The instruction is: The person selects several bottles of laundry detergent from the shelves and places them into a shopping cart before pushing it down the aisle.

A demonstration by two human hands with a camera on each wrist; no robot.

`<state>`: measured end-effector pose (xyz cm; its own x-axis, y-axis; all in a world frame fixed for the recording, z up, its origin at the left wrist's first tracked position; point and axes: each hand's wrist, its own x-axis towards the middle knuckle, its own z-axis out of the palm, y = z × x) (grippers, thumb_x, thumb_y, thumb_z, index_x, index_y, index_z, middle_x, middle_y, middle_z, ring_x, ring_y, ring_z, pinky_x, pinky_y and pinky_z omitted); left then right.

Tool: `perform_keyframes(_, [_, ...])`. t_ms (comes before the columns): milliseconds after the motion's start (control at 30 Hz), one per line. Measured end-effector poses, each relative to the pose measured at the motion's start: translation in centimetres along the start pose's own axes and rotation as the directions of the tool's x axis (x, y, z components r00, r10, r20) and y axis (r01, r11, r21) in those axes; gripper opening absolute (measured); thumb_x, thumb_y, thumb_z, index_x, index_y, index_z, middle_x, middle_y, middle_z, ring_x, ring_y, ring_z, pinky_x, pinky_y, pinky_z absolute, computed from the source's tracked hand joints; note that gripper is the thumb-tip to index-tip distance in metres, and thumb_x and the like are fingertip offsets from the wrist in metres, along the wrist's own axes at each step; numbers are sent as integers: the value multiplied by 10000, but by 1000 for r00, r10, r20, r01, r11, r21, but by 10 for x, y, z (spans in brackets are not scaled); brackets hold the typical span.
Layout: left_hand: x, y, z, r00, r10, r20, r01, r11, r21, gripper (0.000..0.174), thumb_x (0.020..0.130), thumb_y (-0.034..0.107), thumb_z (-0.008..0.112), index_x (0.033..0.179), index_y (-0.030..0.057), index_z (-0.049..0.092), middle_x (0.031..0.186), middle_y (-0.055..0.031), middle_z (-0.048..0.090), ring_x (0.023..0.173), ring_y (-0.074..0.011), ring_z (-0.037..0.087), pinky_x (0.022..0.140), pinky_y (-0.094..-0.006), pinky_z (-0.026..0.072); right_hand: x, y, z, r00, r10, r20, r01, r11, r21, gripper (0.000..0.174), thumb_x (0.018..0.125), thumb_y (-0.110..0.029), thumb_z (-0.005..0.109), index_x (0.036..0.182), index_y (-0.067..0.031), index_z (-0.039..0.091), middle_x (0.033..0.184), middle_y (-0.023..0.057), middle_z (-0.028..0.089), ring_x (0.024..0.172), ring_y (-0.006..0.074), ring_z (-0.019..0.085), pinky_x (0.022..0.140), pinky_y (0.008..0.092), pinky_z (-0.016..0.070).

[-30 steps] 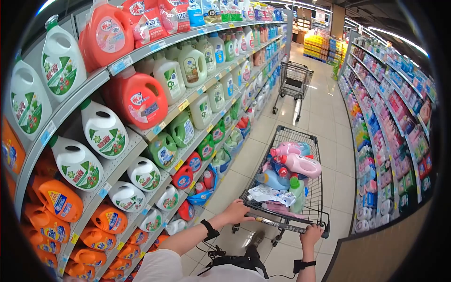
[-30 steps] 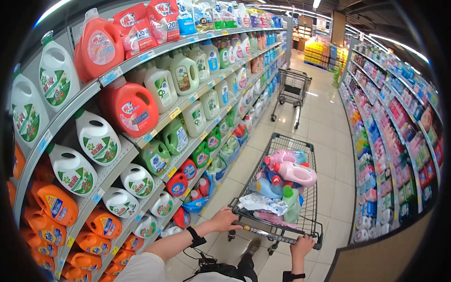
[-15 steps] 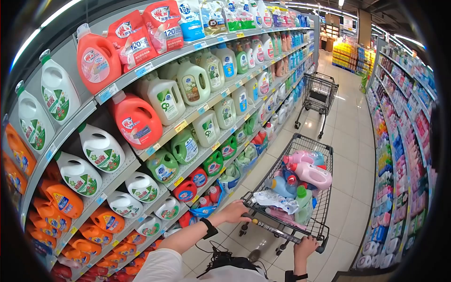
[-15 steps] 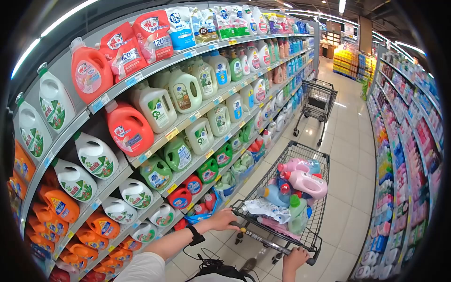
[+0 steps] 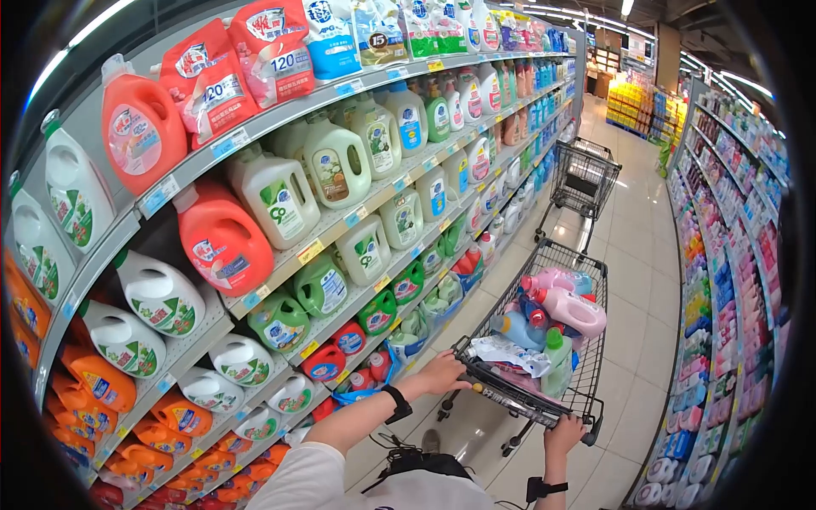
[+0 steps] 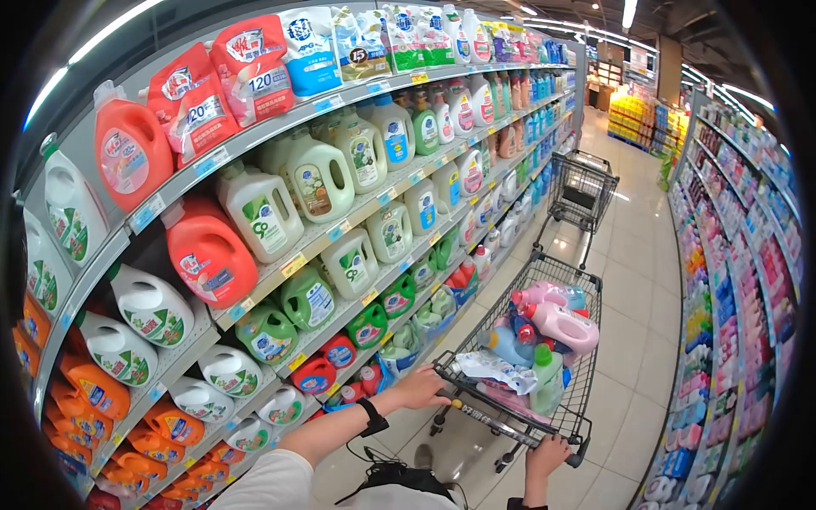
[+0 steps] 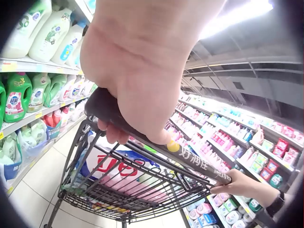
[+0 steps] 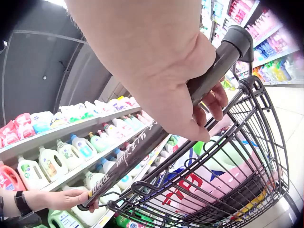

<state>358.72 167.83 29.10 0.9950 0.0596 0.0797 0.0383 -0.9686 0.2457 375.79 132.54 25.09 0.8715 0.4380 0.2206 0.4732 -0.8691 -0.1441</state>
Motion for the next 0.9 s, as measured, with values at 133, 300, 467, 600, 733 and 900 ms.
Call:
perform_keyframes(133, [30, -14, -5, 999, -1, 36, 0, 1000, 28, 502, 961, 542, 494, 960, 64, 648, 916, -132, 662, 1006, -333, 589, 1099, -464, 318, 32, -2, 7, 999, 33, 24, -33, 999, -20, 225, 573, -169, 777, 768, -86, 698, 930, 91, 632, 980, 295, 556, 924, 432, 374])
perform_keyframes(300, [61, -47, 1, 991, 48, 122, -42, 998, -54, 455, 985, 494, 471, 1077, 86, 648, 987, -126, 678, 1058, -321, 596, 1128, -473, 290, 70, 3, 21, 997, 49, 64, -47, 998, -45, 179, 599, -200, 777, 731, -102, 706, 883, 80, 662, 952, 292, 588, 897, 446, 398])
perform_keyframes(467, [93, -65, -7, 971, 48, 234, -24, 994, -103, 373, 999, 451, 463, 1122, 146, 636, 1035, -87, 670, 1083, -267, 604, 1141, -512, 265, 107, -2, 18, 994, -20, 110, 27, 997, -68, 176, 651, -235, 745, 752, -91, 742, 802, 108, 706, 752, 334, 666, 741, 484, 474])
perform_keyframes(600, [112, -78, -11, 969, 47, 243, -12, 989, -146, 374, 1007, 423, 455, 1204, 158, 631, 1060, -96, 682, 1120, -281, 602, 1161, -504, 239, 142, -1, 15, 890, -54, 453, 94, 993, -67, 401, 695, -439, 784, 834, -66, 740, 849, 150, 721, 826, 347, 699, 795, 454, 531])
perform_keyframes(733, [127, -85, -19, 969, 76, 235, -37, 985, -168, 378, 1006, 415, 461, 1271, 194, 615, 1089, -81, 677, 1128, -271, 596, 1168, -504, 228, 189, -54, -30, 630, -447, 635, 431, 881, 193, 503, 777, -490, 739, 1001, -42, 693, 955, 180, 708, 921, 353, 679, 793, 434, 541])
perform_keyframes(900, [149, -96, -31, 936, 45, 350, 36, 975, -220, 399, 958, 356, 535, 1332, 228, 588, 1107, -63, 674, 1152, -253, 582, 1188, -507, 200, 257, -144, -65, 479, -736, 479, 626, 669, 401, 473, 850, -486, 677, 1062, -64, 661, 1035, 182, 679, 949, 357, 662, 802, 450, 527])
